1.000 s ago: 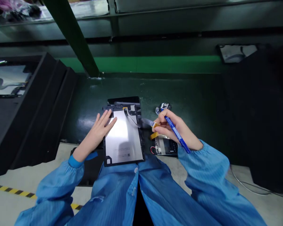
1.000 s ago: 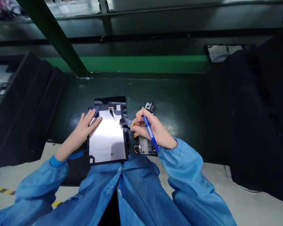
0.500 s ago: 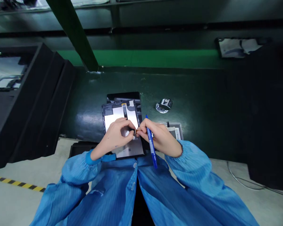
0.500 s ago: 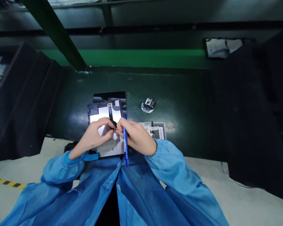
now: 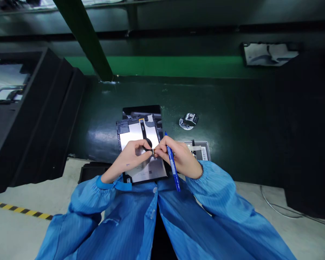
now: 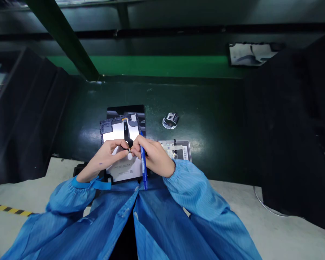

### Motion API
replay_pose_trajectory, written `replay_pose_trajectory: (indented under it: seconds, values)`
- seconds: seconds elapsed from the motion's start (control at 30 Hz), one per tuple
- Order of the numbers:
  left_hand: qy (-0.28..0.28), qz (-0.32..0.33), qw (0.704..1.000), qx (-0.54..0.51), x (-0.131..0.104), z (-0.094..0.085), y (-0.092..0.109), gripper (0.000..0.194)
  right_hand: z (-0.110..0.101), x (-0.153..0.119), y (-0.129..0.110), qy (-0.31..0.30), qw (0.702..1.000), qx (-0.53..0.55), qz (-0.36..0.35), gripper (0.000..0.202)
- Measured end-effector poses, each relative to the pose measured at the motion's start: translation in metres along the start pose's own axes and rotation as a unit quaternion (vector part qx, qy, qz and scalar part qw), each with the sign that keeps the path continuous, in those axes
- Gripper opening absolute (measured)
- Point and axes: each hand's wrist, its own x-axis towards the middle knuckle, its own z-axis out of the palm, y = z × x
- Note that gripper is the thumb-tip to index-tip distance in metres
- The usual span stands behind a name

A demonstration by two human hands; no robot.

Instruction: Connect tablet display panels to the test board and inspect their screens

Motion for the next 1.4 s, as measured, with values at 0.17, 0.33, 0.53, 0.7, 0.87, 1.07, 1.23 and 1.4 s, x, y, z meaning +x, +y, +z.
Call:
replay_pose_trajectory:
  seconds: [0.17,0.33,0.53,0.7,0.87,1.07,1.23,1.4]
  values:
    - [-0.021,0.003,1.0,0.0,0.003,-0.001,-0.007,0.011,0.0,0.0,0.004,-0.006,1.0,-0.011,0.01,0.024]
    - [0.009,0.018,1.0,-0.003,-0.001,0.0,-0.01,0.011,0.0,0.0,0.001,-0.006,1.0,-0.025,0.009,0.023]
    - [0.227,0.015,0.961,0.154,-0.034,-0.04,-0.024,0.026,-0.053,-0.01,0.013,0.159,0.954,-0.252,-0.012,0.018]
    - [0.2,-0.112,0.93,0.288,-0.036,-0.063,-0.059,0.035,-0.088,-0.018,0.052,0.098,0.884,-0.458,-0.009,0.048]
    - [0.156,-0.117,0.966,0.173,-0.02,-0.065,-0.074,0.03,-0.085,-0.019,0.067,0.095,0.868,-0.487,-0.032,0.061]
    - [0.172,-0.111,0.979,-0.001,-0.022,-0.048,-0.06,0.021,-0.077,-0.015,0.04,0.21,0.889,-0.398,-0.085,0.034]
    - [0.257,-0.045,0.965,0.017,-0.02,-0.026,-0.064,0.036,-0.041,0.034,0.016,0.204,0.974,-0.1,0.017,0.027]
    - [0.249,-0.001,0.968,0.012,-0.013,-0.016,-0.08,0.038,0.007,0.092,0.042,0.14,0.984,0.053,0.094,0.029]
